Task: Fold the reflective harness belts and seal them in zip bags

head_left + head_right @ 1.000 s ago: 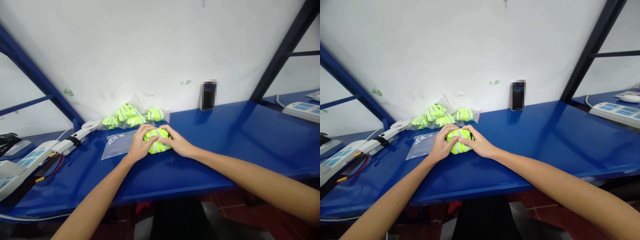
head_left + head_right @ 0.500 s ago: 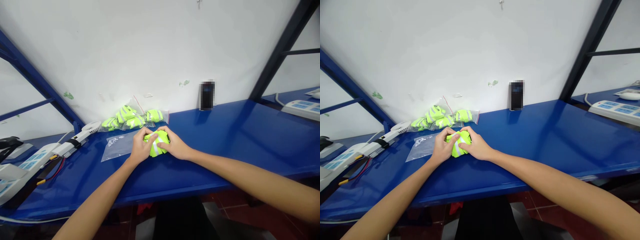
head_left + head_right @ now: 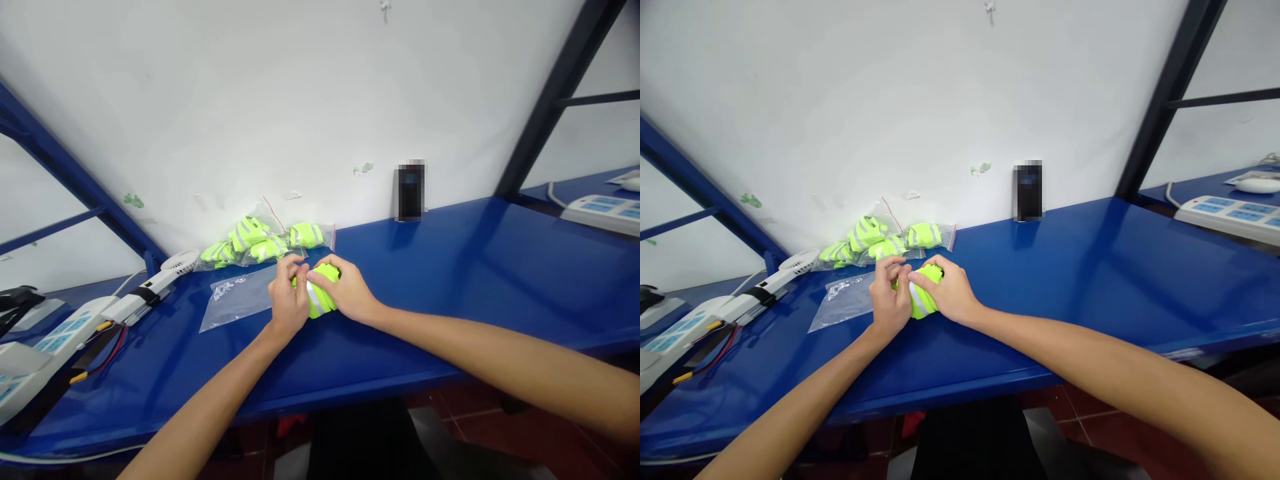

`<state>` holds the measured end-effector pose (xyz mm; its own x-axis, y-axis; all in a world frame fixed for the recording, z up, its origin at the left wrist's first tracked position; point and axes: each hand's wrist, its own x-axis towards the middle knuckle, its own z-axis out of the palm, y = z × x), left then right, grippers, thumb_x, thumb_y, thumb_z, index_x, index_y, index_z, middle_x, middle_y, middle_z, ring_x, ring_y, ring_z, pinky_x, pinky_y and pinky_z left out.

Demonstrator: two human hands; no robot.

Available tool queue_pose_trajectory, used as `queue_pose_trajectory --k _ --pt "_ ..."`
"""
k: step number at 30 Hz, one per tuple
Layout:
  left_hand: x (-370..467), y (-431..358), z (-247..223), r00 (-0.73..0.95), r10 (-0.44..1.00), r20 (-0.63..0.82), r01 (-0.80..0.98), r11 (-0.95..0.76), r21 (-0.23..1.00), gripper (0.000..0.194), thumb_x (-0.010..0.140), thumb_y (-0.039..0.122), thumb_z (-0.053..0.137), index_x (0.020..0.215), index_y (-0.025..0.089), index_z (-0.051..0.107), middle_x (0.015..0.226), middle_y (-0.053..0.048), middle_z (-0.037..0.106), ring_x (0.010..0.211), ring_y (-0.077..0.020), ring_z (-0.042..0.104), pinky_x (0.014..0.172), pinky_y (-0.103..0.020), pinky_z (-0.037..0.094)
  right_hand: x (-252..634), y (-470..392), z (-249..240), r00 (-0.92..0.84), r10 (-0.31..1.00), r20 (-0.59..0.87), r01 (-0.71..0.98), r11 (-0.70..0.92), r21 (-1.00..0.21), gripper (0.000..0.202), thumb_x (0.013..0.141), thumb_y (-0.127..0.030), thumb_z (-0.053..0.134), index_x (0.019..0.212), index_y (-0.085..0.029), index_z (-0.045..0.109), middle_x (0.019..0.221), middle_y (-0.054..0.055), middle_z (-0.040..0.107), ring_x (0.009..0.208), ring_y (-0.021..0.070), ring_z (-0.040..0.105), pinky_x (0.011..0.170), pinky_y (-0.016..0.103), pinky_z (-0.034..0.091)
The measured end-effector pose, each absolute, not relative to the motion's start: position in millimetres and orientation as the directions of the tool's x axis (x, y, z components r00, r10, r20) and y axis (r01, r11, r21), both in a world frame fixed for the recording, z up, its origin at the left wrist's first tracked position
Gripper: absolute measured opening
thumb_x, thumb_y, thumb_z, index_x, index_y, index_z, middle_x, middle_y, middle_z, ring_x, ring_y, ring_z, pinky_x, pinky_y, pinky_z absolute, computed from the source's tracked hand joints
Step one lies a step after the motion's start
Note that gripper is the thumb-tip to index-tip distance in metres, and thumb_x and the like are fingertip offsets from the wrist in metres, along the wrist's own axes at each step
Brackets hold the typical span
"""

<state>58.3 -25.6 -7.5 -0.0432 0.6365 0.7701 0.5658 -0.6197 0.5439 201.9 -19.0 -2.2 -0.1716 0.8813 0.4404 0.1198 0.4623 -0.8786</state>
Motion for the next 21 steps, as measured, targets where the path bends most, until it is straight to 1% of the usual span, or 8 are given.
queue_pose_trajectory --k 3,5,7,9,11,14,17,21 --pt "40 -19 2 0.024 0.655 0.755 0.546 -0.641 0.539 0.029 0.101 0.034 0.038 0.126 0.021 0.043 0.092 -0.004 0.070 0.088 -0.0174 0.067 0.086 -0.035 0.050 207 -15 2 -0.133 0.878 0.460 0.163 0.477 -0.864 0.029 0.083 -0.048 0.065 0.081 -0.019 0.061 0.075 -0.001 0.060 0.072 0.0162 0.054 0.067 0.028 0.041" --pt "18 -12 12 0.204 0.652 0.730 0.640 -0.653 0.405 0.034 0.099 0.040 0.041 0.127 0.020 0.049 0.123 -0.011 0.064 0.117 -0.0233 0.059 0.102 -0.042 0.044 214 -9 5 -0.097 0.890 0.446 0.179 0.456 -0.872 0.029 0.081 -0.048 0.066 0.077 -0.019 0.059 0.072 -0.001 0.060 0.070 0.0163 0.054 0.064 0.028 0.040" --pt "-7 -7 21 0.466 0.720 0.514 0.744 -0.634 0.213 0.044 0.093 0.050 0.051 0.128 0.023 0.055 0.135 -0.011 0.058 0.133 -0.0306 0.047 0.112 -0.050 0.033 224 -2 9 -0.054 0.902 0.428 0.187 0.430 -0.883 0.030 0.079 -0.048 0.068 0.074 -0.019 0.059 0.071 0.000 0.061 0.069 0.0168 0.054 0.063 0.028 0.040" --pt "-29 -5 25 0.495 0.801 0.337 0.821 -0.558 0.119 0.070 0.084 0.062 0.058 0.143 0.027 0.045 0.142 -0.012 0.053 0.134 -0.0360 0.046 0.111 -0.055 0.034 232 6 12 -0.009 0.911 0.413 0.191 0.407 -0.893 0.031 0.076 -0.048 0.069 0.073 -0.019 0.060 0.071 0.000 0.062 0.069 0.0170 0.054 0.061 0.028 0.040" --pt "-45 -4 23 0.466 0.855 0.228 0.862 -0.496 0.100 0.089 0.077 0.069 0.062 0.152 0.029 0.033 0.149 -0.014 0.046 0.134 -0.0383 0.046 0.108 -0.055 0.038 238 13 14 0.035 0.920 0.390 0.187 0.378 -0.907 0.032 0.074 -0.048 0.071 0.071 -0.018 0.060 0.069 0.000 0.061 0.066 0.0162 0.053 0.058 0.028 0.038" --pt "-57 -1 14 0.450 0.884 0.130 0.877 -0.464 0.123 0.101 0.072 0.073 0.064 0.155 0.031 0.026 0.156 -0.016 0.037 0.139 -0.0396 0.040 0.107 -0.052 0.039 241 17 16 0.075 0.943 0.324 0.124 0.313 -0.942 0.032 0.072 -0.048 0.072 0.069 -0.018 0.059 0.066 -0.001 0.060 0.060 0.0143 0.049 0.053 0.027 0.036" --pt "-57 1 10 0.432 0.895 0.115 0.877 -0.446 0.180 0.101 0.071 0.072 0.065 0.155 0.032 0.024 0.148 -0.016 0.046 0.134 -0.0390 0.046 0.103 -0.052 0.042 239 15 16 0.056 0.966 0.251 0.031 0.250 -0.968 0.032 0.071 -0.047 0.073 0.069 -0.018 0.059 0.065 -0.001 0.059 0.058 0.0133 0.049 0.051 0.026 0.035" --pt "-38 -5 12 0.379 0.889 0.256 0.875 -0.434 0.213 0.098 0.070 0.070 0.068 0.153 0.036 0.028 0.130 -0.014 0.051 0.122 -0.0382 0.053 0.099 -0.055 0.044 233 12 12 -0.012 0.983 0.182 -0.113 0.180 -0.977 0.033 0.070 -0.046 0.075 0.068 -0.019 0.057 0.064 -0.002 0.058 0.057 0.0130 0.050 0.051 0.025 0.037"
